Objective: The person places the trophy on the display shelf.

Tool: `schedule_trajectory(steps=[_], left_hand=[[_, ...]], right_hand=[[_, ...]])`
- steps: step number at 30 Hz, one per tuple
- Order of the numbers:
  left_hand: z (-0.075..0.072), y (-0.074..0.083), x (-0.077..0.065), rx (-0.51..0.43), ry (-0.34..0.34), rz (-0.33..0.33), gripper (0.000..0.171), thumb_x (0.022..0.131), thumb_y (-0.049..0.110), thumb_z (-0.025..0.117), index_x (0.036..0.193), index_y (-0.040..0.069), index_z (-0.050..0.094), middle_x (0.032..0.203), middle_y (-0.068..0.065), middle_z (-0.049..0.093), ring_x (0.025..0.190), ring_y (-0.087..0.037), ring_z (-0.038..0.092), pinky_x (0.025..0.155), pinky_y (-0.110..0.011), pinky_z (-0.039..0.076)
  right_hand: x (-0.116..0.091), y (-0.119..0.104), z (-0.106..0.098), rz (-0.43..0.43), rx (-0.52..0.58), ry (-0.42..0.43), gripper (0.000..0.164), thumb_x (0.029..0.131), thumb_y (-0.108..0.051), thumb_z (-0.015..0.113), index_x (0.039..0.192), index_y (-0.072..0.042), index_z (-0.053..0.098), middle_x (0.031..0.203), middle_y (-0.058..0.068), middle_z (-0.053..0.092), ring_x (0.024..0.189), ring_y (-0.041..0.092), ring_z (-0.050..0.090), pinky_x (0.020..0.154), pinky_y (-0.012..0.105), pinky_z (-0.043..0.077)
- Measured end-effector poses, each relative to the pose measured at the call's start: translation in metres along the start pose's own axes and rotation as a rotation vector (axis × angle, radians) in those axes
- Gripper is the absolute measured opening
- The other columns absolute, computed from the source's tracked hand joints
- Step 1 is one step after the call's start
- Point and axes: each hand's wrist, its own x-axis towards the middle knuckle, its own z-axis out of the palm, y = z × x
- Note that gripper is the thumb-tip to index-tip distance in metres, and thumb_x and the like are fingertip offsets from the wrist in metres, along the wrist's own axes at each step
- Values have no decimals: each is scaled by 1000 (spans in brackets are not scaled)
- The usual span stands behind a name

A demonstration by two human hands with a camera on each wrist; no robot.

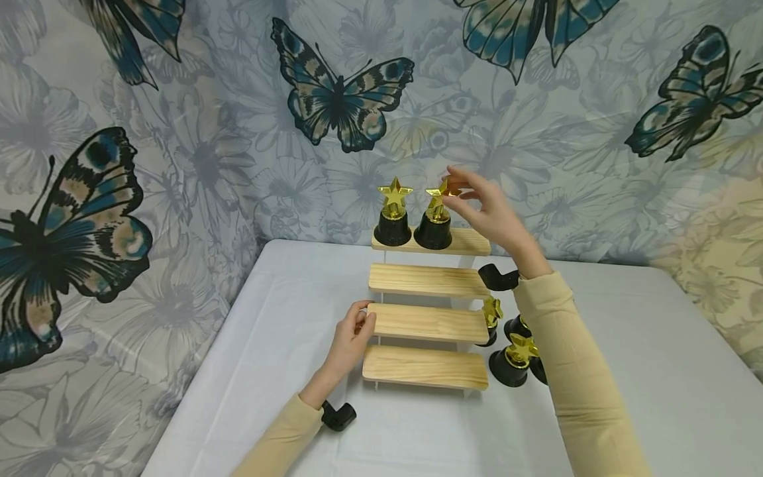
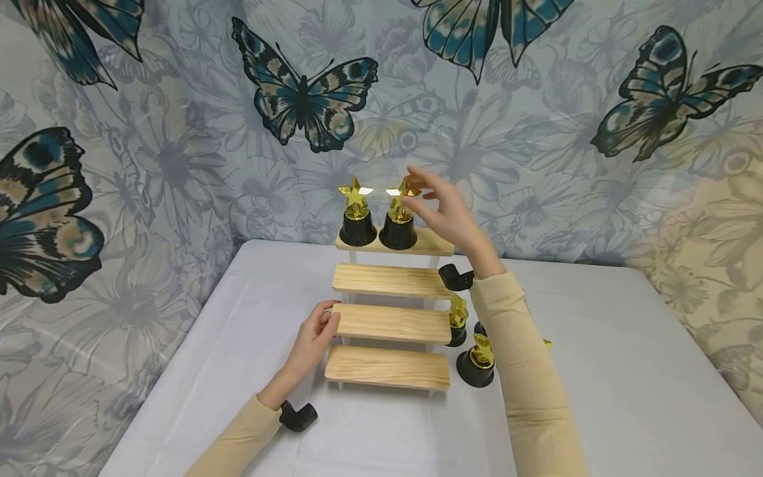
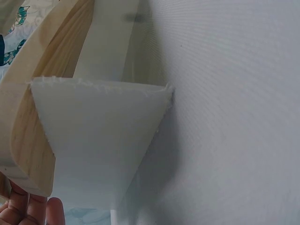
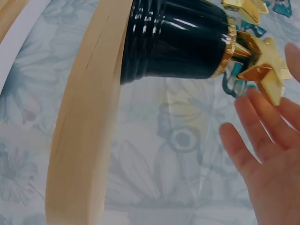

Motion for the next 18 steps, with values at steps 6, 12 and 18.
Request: schedule_trajectory(steps=[6, 12, 18], left_hand=[[0, -1, 0, -9, -9, -8, 30, 99, 4, 42, 122, -14, 44, 66, 0, 42, 58, -6, 37, 58, -20, 36], [-1, -1, 0, -17, -5, -13, 29, 99, 5, 42, 123, -12, 44, 67, -3, 45, 60, -7, 38, 61, -22, 38], [0, -3, 0, -20, -12, -10, 30, 99, 5, 42, 123, -12, 44, 66, -6, 46, 59, -6, 38, 61, -22, 38]], right_hand=[[-18, -19, -9, -43, -66, 152, 43, 87, 10, 57, 128, 11, 46, 119, 28, 52, 108, 40, 49, 88, 50, 40], [-42, -26, -19, -26, -119, 236, 38, 86, 10, 59, 123, 9, 52, 116, 24, 56, 105, 29, 54, 88, 36, 43], [-73, -27, -25, -11, -126, 250, 34, 84, 13, 59, 118, 12, 55, 112, 26, 57, 103, 8, 54, 87, 23, 42]])
